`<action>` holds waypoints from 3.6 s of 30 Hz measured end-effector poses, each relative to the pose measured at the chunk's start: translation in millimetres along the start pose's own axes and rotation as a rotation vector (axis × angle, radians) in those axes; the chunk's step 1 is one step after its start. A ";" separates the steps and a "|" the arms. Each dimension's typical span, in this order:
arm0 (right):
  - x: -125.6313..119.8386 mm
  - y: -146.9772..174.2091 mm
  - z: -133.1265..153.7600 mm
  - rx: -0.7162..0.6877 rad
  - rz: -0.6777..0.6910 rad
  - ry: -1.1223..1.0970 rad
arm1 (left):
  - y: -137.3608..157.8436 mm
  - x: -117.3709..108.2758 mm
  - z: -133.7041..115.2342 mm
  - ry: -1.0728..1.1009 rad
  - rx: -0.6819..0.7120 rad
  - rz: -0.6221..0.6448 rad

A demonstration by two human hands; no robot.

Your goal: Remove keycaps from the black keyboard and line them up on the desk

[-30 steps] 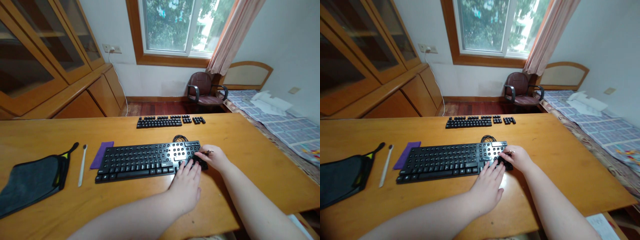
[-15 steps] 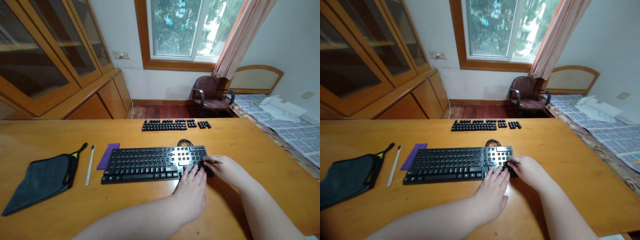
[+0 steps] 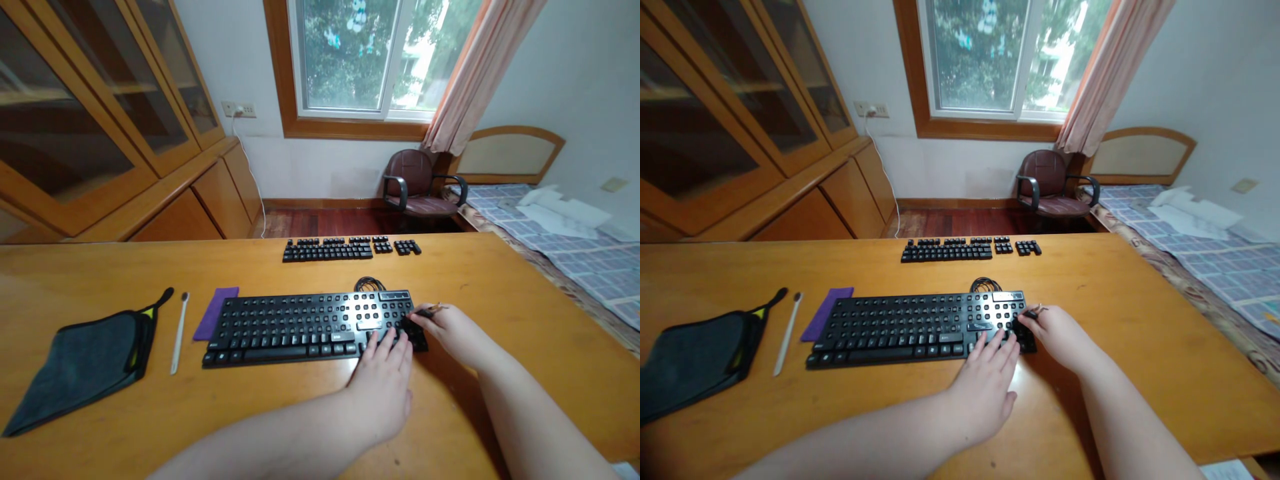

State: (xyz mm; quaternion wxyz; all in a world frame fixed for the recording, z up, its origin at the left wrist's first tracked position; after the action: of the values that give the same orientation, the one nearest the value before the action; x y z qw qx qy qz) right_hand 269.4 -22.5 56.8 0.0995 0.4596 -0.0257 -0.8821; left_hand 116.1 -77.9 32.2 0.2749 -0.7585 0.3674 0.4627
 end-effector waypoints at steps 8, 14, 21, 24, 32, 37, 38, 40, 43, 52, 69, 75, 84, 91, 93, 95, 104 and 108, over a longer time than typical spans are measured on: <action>0.4 -1.9 -3.6 0.013 0.014 -0.025 | -0.4 2.4 0.6 0.006 0.005 -0.002; -1.6 -3.6 -4.5 -0.007 -0.002 -0.014 | -0.9 2.7 1.4 0.009 0.003 -0.007; -1.3 -2.8 -0.9 -0.045 -0.033 0.077 | -0.3 2.2 0.4 0.008 0.001 -0.001; 0.6 0.2 3.3 -0.114 -0.051 0.153 | -0.8 2.4 0.2 0.005 0.002 -0.001; -27.5 27.8 14.2 -0.203 -0.288 0.085 | 0.2 -0.3 0.4 0.030 0.000 -0.004; -26.3 23.3 1.7 -0.206 -0.369 -0.039 | -0.4 -1.5 2.0 0.153 -0.022 -0.080; -23.1 20.2 0.9 -0.209 -0.367 -0.070 | -0.9 -2.2 3.9 0.204 -0.040 -0.116; -15.5 14.7 2.4 -0.214 -0.341 -0.142 | -2.0 -5.0 10.1 0.336 -0.092 -0.223; -4.1 11.4 9.5 -0.224 -0.283 -0.296 | -2.5 -10.0 25.1 0.623 -0.199 -0.457; 17.3 11.7 20.1 -0.253 -0.163 -0.562 | -9.8 -6.1 40.0 1.123 -0.268 -0.570; 7.4 12.6 35.4 -0.485 -0.183 -0.487 | -10.4 -4.2 41.1 1.222 -0.323 -0.534; 9.4 13.4 39.5 -0.510 -0.142 -0.435 | -9.7 -1.0 46.3 1.267 -0.352 -0.623; 8.4 13.8 41.7 -0.549 -0.136 -0.349 | -8.3 -13.1 44.9 1.321 -0.376 -0.641; 2.5 15.1 27.2 -0.489 -0.248 -0.424 | -9.6 -8.8 48.2 1.414 -0.437 -0.666; -1.4 15.1 18.8 -0.446 -0.354 -0.453 | -10.6 -6.9 48.7 1.452 -0.429 -0.687; -3.9 15.0 12.5 -0.360 -0.445 -0.390 | -11.4 -6.3 48.1 1.477 -0.408 -0.700; 20.2 17.5 40.6 -0.569 -0.162 -0.004 | -9.7 -3.7 38.8 1.449 -0.334 -0.598; 7.7 5.6 8.5 -0.387 -0.320 0.098 | -7.0 -4.3 40.1 1.414 -0.370 -0.618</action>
State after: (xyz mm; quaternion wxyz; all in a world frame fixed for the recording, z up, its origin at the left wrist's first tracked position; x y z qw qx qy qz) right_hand 258.9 -29.9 56.2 0.0460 0.4727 0.2214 -0.8517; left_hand 100.5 -42.2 19.7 -0.0382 -0.9735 0.1451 -0.1726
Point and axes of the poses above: each hand's wrist, its own y-axis away from the middle knuckle, its own x-axis out of the palm, z = x × y, the point moved 5 cm from there along -y, towards the middle knuckle, and after that the axes turned 3 degrees about y, right-handed, at the moved point
